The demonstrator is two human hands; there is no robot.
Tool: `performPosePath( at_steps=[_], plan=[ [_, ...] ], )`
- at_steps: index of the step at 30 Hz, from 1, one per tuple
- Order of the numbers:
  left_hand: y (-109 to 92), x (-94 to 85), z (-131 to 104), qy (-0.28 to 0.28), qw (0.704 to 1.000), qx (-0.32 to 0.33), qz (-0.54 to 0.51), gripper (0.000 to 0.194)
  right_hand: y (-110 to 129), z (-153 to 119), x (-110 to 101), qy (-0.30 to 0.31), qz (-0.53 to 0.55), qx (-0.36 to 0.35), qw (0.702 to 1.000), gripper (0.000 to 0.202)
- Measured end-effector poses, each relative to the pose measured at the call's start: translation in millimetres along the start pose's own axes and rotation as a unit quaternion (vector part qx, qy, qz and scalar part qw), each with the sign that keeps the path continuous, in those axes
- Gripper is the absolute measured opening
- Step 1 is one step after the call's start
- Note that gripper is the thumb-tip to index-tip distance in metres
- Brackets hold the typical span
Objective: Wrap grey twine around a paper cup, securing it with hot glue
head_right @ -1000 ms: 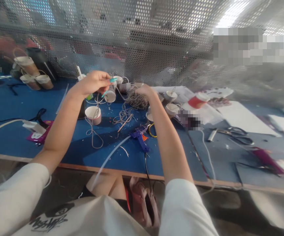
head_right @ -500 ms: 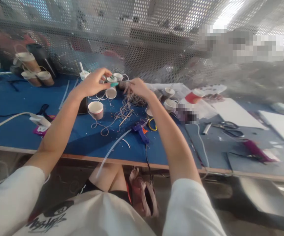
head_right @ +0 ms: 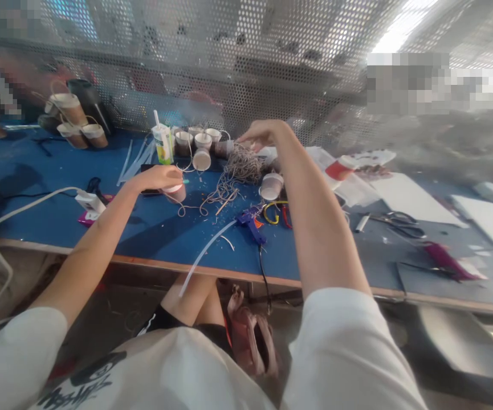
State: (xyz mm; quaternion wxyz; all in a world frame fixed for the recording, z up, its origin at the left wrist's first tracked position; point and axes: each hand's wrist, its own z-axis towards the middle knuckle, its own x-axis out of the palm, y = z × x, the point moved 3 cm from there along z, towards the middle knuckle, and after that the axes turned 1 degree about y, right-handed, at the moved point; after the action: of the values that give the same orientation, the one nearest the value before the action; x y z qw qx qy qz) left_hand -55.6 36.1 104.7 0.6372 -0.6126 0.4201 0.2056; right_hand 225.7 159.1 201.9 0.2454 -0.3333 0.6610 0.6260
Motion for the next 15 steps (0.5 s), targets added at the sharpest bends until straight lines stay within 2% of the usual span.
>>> performPosePath(
  at_steps=[1,2,4,6,8,10,11,12,15],
  plan=[
    [1.7,0.4,0.9,-0.008,0.998,-0.016,-0.055,0.041,3.3,-6.9,-0.1,0.018,-0.072,0.029,0.997,0.034],
    [3.1,1.4,2.3,-0.017,0.993,-0.029,-0.114,0.038,7.9,-15.1,-0.5,0.009,-0.138,0.04,0.99,0.04],
    [4.4,5.0,6.0,-0.038,0.97,-0.057,-0.233,0.032,22.5,-36.4,1.0,-0.097,-0.19,-0.031,0.977,0.039],
    [2.6,9.8,9.0,-0.053,0.944,-0.082,-0.316,0.03,34.2,-64.8,17.0,-0.158,-0.159,-0.158,0.962,0.025],
    [-3.2,15.0,9.7,-0.054,0.923,-0.09,-0.37,0.029,33.4,-92.6,48.5,-0.121,-0.154,-0.201,0.96,0.031],
    [-11.5,20.1,7.8,-0.044,0.906,-0.078,-0.413,0.028,25.6,-116.3,88.7,-0.033,-0.148,-0.231,0.961,0.064],
    [-15.6,22.7,5.9,-0.036,0.898,-0.074,-0.433,0.027,20.1,-125.4,106.9,-0.014,-0.139,-0.235,0.962,0.081],
    [-19.1,25.1,3.7,-0.029,0.891,-0.07,-0.448,0.027,14.9,-132.5,123.2,-0.003,-0.134,-0.247,0.96,0.089],
    [-25.1,30.3,-2.9,0.006,0.887,-0.039,-0.459,0.042,1.3,-140.2,153.0,-0.028,-0.108,-0.271,0.956,0.075]
  ],
)
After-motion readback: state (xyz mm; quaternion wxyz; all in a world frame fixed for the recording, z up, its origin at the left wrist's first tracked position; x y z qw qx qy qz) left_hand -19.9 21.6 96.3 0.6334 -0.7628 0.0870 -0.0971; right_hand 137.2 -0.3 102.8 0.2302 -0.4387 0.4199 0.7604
